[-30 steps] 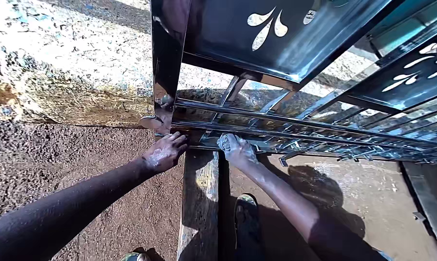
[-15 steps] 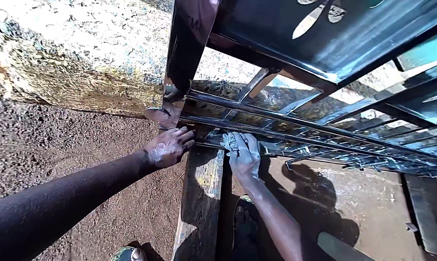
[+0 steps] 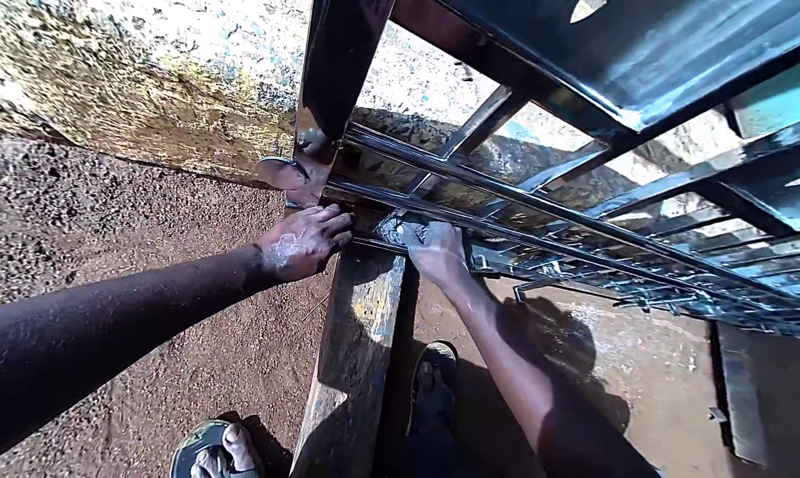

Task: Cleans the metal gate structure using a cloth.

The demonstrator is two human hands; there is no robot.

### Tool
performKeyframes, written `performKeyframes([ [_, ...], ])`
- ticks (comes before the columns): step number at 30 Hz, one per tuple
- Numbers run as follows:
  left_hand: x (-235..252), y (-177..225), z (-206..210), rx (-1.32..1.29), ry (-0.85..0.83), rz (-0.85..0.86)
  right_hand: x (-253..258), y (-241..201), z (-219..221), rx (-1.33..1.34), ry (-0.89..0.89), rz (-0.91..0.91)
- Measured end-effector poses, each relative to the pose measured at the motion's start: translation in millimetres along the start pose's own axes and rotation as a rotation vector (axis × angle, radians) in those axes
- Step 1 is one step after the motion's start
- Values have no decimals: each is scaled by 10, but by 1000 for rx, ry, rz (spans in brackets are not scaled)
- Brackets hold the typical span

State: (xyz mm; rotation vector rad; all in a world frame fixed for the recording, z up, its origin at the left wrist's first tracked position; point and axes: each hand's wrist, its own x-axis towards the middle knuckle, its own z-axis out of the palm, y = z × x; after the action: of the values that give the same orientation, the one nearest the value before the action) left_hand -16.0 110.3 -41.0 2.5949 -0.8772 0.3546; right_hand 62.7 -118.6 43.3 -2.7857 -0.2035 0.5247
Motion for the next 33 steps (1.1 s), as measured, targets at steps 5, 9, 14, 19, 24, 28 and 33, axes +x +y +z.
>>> performKeyframes([
  [5,-1,-14,-27,19,-10,1,-36,268,303,-62,384,-343],
  [9,19,3,-12,-6,-9,-11,131,-263,218,-146,75,141],
  [14,18,-20,-41,8,-7,24,-100,229,442,-149,303,-340],
  [19,24,-12,-26,23,-20,20,0,-78,281,-229,91,-115],
  [24,24,-37,-17,30,0,31,-174,154,338,-220,147,-284],
  [28,30,-48,-14,15,-15,36,-351,144,-240,-177,-288,-188],
  [33,30,-62,-2,32,-6,60,-373,310,-93,-217,92,-194],
])
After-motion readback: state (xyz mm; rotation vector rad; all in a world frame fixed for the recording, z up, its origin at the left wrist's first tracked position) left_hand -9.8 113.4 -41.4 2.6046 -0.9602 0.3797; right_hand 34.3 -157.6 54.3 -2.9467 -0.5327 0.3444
